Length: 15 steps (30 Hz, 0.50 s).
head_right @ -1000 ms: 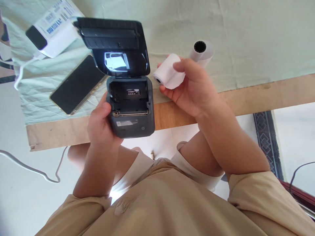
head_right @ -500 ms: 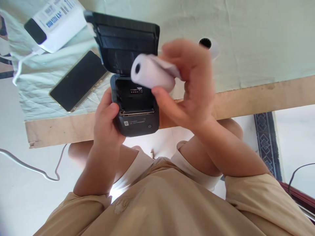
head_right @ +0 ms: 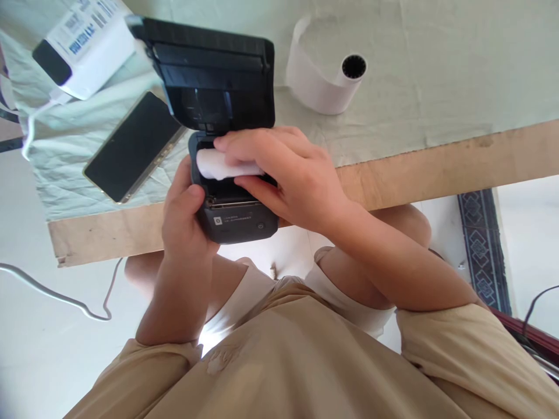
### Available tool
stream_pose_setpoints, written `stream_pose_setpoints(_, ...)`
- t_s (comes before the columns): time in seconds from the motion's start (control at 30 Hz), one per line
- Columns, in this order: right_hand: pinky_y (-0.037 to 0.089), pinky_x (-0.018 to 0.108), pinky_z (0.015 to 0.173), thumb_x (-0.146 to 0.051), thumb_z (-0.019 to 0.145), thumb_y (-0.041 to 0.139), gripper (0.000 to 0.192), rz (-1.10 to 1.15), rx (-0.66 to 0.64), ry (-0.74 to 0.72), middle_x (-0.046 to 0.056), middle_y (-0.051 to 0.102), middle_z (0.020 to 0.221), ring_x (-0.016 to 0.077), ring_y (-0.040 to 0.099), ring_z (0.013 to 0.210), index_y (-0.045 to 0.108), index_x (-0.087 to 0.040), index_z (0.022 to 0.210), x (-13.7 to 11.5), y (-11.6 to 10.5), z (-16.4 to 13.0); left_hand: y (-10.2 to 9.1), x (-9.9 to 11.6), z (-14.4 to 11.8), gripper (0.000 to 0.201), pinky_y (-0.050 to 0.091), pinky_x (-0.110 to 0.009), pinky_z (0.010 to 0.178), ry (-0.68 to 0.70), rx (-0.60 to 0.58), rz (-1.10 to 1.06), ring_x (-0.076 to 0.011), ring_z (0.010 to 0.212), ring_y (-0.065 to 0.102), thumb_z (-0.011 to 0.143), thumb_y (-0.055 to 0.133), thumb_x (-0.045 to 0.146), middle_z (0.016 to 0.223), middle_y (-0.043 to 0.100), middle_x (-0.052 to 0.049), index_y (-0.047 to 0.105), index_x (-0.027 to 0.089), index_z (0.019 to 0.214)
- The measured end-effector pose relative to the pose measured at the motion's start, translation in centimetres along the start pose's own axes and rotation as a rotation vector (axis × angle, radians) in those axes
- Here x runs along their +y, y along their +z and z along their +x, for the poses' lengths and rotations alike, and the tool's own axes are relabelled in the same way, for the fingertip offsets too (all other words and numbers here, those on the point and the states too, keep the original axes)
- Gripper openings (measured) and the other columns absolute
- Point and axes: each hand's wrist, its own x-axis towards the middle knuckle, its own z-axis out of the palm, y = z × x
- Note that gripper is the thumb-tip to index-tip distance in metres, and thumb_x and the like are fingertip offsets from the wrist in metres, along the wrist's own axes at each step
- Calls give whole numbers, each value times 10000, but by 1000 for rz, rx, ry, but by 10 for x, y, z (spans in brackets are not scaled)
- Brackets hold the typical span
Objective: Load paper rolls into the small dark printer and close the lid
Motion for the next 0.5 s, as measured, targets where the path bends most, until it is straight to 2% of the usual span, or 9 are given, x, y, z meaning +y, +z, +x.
stream_pose_setpoints(0.07,716,364,1065,-151,1017,662,163,31,-34,66,-40,859,1279,182,842,1219,689,-288,1101,2,1,-1,-1,-1,0,369,551,-497,1330,11,-11,-20,-347,1593,608,983,778,524,1238,853,-43,789,272,1253)
stream_pose_setpoints(0.13,703,382,1091,-148,1021,623,136,49,-51,104,-23,865,1207,198,833,1238,689,-265,998,2,1,-1,-2,-3,1,368,542,-488,1339,11,-25,-36,-337,1569,635,983,786,504,1249,857,-38,798,271,1266)
stream_pose_setpoints(0.2,701,363,1035,-130,1011,594,167,15,-55,140,-16,861,1119,196,838,1188,693,-259,975,0,0,-1,-4,-5,1,387,548,-479,1336,9,-45,-44,-331,1564,643,992,779,513,1271,857,-37,799,274,1296)
stream_pose_setpoints(0.27,692,343,936,-123,963,613,206,-38,-53,170,-17,852,1092,194,838,1108,702,-271,1075,-2,-1,0,-5,-5,1,409,563,-474,1323,9,-56,-43,-330,1583,626,986,785,534,1274,858,-34,798,285,1311)
stream_pose_setpoints(0.37,666,325,832,-111,881,644,348,-74,-56,188,-21,847,1105,188,821,1006,669,-277,1185,-3,-2,0,-2,-1,-2,402,584,-475,1301,-31,-11,-13,-340,1635,569,973,799,560,1302,848,-34,797,294,1274)
stream_pose_setpoints(0.5,616,337,768,-106,912,652,292,-173,-64,207,-19,833,1002,187,802,910,642,-293,1135,-3,-3,1,3,5,-4,402,658,-489,1203,-106,21,0,-368,1647,551,967,812,557,1361,821,-44,780,310,1282)
